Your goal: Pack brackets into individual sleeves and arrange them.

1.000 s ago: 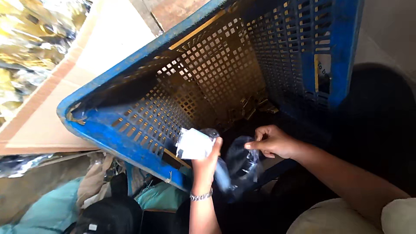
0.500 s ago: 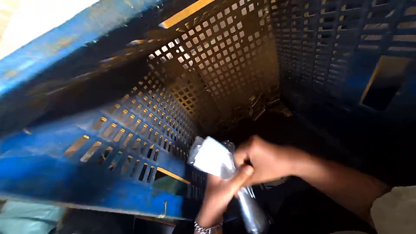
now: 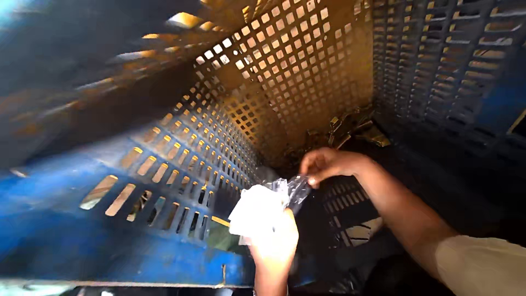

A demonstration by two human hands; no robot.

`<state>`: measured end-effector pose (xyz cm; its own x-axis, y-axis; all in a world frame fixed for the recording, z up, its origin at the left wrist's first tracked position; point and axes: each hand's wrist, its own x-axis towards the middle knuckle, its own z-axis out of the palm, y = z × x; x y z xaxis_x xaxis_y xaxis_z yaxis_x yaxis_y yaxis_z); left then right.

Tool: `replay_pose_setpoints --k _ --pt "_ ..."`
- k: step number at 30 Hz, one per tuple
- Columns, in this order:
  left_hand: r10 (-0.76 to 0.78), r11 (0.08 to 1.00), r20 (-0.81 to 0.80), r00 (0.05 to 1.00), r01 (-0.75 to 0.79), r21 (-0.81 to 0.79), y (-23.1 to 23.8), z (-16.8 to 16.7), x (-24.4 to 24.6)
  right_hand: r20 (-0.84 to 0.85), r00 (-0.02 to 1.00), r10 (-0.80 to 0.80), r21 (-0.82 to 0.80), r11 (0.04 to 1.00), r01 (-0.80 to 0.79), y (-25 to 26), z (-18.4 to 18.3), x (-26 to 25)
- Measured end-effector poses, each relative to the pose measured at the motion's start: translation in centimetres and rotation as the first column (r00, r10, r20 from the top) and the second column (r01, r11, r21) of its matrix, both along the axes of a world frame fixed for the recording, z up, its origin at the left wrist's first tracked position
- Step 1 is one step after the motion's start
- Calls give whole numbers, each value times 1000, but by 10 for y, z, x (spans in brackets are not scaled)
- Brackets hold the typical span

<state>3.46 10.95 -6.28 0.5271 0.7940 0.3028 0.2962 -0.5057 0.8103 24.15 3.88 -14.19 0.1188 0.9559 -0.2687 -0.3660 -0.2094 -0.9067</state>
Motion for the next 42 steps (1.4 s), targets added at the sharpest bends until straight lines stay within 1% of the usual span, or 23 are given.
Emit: replay_pose_setpoints --k 2,4,6,8,13,17,19,22,23,25,27,28,29,30,31,33,35,36,37,39,40,41,42 --pt "25 999 82 996 -28 29 6 7 3 266 964 -15 -212 974 74 39 -31 1" --pt "95 995 121 988 -95 0 6 17 5 573 790 218 -449 890 80 78 -75 -3" --pt "151 988 147 978 -151 -7 5 20 6 648 646 403 -560 827 47 89 -103 -16" --pt "179 983 164 970 -181 -4 4 20 6 676 611 412 -568 819 76 84 -111 -27" --pt "127 992 198 972 -123 -32 -5 17 12 571 745 344 -591 802 83 78 -91 -17" --pt "125 987 215 969 -143 68 -2 13 10 600 709 370 -574 817 60 102 -107 -16" --pt "164 982 245 956 -181 48 -1 17 10 623 679 390 -579 813 65 112 -119 -20" --pt "195 980 267 944 -201 -6 0 23 11 746 590 308 -430 900 73 108 -131 -31" --pt "195 980 267 944 -196 -20 0 24 10 745 605 281 -403 912 72 100 -131 -38" --pt "186 982 271 944 -176 -60 -1 24 8 699 698 157 -365 918 158 74 -110 -44" --pt "163 987 234 958 -160 -30 -2 24 7 501 841 -207 -278 881 383 30 -51 -36" --pt "155 987 204 967 -159 3 -4 24 5 384 817 -429 -208 822 530 6 -21 -31" --pt "149 987 186 971 -159 37 -4 22 4 284 768 -574 -133 769 625 -18 6 -25" --pt "137 986 178 974 -151 66 -5 21 4 227 750 -621 -57 761 647 -41 31 -18" --pt "124 987 167 978 -139 80 -6 20 4 190 775 -602 -4 789 614 -61 56 -12" --pt "87 995 134 987 -92 27 -14 19 4 150 905 -397 77 918 390 -88 100 -9" --pt "45 974 123 991 -16 -225 -26 26 8 224 967 -125 62 991 114 -92 125 -20" --pt "40 916 160 986 27 -400 -33 32 11 329 941 -78 45 997 67 -88 126 -31" --pt "60 838 199 978 59 -543 -39 40 13 514 853 -95 60 995 75 -84 121 -43" --pt "136 730 282 950 97 -677 -41 47 17 841 526 -124 81 991 103 -76 104 -68" --pt "136 723 295 946 109 -682 -41 46 17 903 426 -57 24 996 82 -72 99 -79" --pt "90 736 275 957 122 -665 -43 43 14 908 417 50 -84 994 63 -69 97 -86" --pt "39 768 222 974 113 -631 -46 40 12 876 468 119 -169 983 66 -65 96 -89"
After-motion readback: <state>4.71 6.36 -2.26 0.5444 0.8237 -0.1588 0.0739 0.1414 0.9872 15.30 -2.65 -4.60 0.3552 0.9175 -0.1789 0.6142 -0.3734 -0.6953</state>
